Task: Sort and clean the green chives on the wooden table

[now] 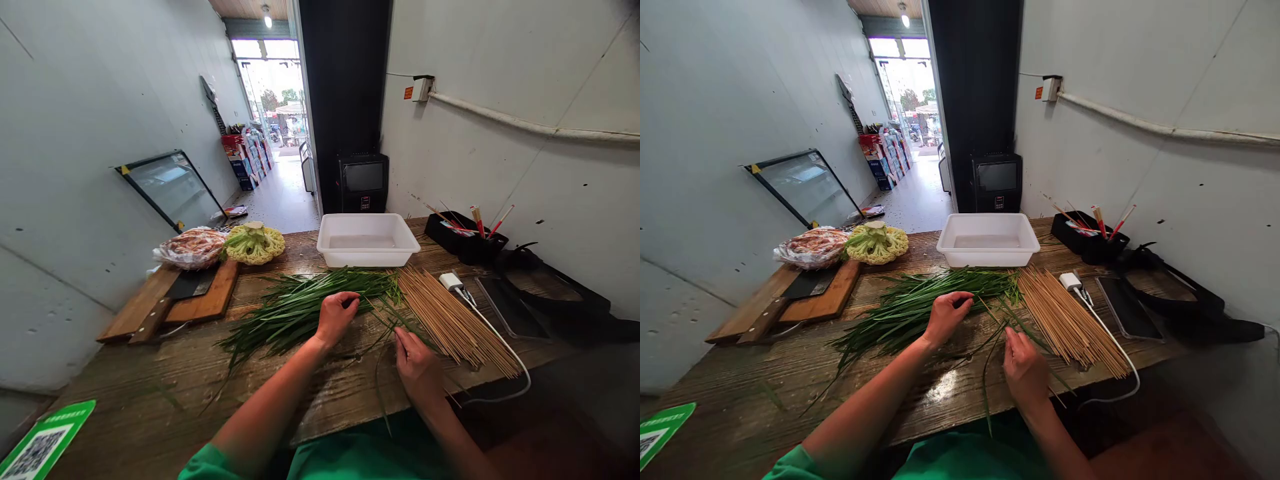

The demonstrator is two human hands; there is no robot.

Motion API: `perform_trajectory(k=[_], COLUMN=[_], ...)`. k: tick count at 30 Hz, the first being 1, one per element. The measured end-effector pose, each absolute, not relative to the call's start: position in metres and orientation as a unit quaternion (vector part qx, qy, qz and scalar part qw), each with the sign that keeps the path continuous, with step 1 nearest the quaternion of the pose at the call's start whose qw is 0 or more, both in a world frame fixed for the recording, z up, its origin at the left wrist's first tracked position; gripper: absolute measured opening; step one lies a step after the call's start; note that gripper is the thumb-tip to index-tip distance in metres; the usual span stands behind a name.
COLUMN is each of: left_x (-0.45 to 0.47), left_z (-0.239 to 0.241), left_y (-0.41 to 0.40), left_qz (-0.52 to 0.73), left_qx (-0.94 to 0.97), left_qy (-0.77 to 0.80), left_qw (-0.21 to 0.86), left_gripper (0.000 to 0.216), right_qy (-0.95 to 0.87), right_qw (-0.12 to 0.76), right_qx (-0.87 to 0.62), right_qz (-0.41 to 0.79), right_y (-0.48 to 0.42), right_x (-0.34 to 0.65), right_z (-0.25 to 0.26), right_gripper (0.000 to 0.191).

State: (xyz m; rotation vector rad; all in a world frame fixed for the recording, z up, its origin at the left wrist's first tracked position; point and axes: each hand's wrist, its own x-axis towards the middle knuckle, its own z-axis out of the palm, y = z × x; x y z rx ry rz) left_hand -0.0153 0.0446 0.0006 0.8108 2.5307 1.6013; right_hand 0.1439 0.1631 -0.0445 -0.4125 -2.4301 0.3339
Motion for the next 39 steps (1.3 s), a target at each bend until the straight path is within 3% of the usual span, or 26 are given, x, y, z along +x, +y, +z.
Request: perform_trajectory(k=[39], left_x=[-0.0133], left_z=[0.0004], left_y=[0.046], left_qz=[0.526], left_qx=[0.255], left_qy=[0.811], left_qw=[0.003], left_gripper=[0.015], right_qy=[-0.922], right_qw=[0.339], right_qx=[-0.126], right_qz=[0.136], right_y=[0.1651], right_x=[0.1433], right_z=[-0.0462], right_gripper=[0.034])
